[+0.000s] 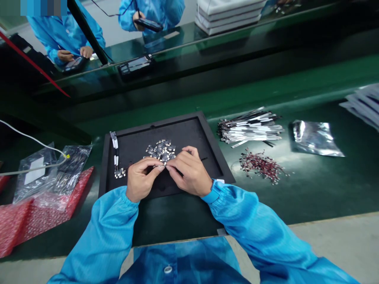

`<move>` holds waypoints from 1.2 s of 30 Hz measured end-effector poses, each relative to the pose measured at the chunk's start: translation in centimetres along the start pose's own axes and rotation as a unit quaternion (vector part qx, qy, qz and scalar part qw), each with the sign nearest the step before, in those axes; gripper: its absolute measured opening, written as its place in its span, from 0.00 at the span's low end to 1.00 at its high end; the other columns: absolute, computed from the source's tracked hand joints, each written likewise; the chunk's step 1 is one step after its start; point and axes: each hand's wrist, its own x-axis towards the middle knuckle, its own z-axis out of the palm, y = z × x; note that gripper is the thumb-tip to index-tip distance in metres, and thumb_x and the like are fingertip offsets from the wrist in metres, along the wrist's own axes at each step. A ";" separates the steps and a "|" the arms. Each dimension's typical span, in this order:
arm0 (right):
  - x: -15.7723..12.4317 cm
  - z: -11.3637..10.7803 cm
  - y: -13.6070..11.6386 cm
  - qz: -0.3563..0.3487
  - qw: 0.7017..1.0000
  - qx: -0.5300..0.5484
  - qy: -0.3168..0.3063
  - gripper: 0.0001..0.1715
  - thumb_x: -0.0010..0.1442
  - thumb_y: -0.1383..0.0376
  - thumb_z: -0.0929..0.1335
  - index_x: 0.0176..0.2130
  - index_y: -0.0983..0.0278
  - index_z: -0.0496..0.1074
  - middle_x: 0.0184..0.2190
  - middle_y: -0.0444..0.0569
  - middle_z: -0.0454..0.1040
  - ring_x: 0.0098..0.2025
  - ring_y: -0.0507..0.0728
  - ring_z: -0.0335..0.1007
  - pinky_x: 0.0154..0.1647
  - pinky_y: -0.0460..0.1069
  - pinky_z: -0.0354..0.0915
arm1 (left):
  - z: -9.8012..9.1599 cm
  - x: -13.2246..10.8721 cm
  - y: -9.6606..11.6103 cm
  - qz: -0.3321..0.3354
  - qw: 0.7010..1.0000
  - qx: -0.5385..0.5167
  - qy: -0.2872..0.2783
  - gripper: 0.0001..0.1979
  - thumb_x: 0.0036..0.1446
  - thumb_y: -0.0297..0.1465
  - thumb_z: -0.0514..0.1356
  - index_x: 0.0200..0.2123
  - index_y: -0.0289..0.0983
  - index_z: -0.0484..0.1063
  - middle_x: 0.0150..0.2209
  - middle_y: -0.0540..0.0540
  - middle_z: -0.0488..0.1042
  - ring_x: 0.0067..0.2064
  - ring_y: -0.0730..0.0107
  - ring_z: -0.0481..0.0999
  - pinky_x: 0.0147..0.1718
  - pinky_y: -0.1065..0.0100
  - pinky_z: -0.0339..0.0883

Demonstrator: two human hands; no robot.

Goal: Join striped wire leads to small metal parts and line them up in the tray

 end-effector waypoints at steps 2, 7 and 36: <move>0.0 0.1 0.0 0.000 1.000 0.003 -0.002 0.03 0.65 0.71 0.68 0.38 0.63 0.72 0.29 0.45 0.74 0.32 0.53 0.70 0.53 0.59 0.60 | 0.0 0.0 0.0 -0.002 1.000 0.003 -0.005 0.01 0.56 0.26 0.67 0.33 0.37 0.80 0.32 0.47 0.81 0.35 0.70 0.79 0.38 0.69 0.72; 0.1 0.2 0.0 0.003 1.000 0.006 -0.001 0.04 0.65 0.70 0.67 0.38 0.63 0.72 0.28 0.45 0.74 0.32 0.54 0.70 0.53 0.59 0.60 | 0.0 0.0 0.1 -0.023 1.000 0.004 -0.002 0.01 0.56 0.27 0.67 0.32 0.38 0.80 0.32 0.48 0.81 0.34 0.70 0.79 0.38 0.68 0.72; -7.9 -14.8 5.2 0.253 0.943 -0.218 -0.003 0.08 0.65 0.63 0.67 0.37 0.63 0.75 0.32 0.49 0.75 0.30 0.56 0.70 0.33 0.50 0.65 | 0.3 0.5 -1.7 -0.154 0.983 -0.088 0.049 0.12 0.53 0.35 0.70 0.35 0.35 0.74 0.33 0.48 0.77 0.36 0.68 0.81 0.39 0.68 0.79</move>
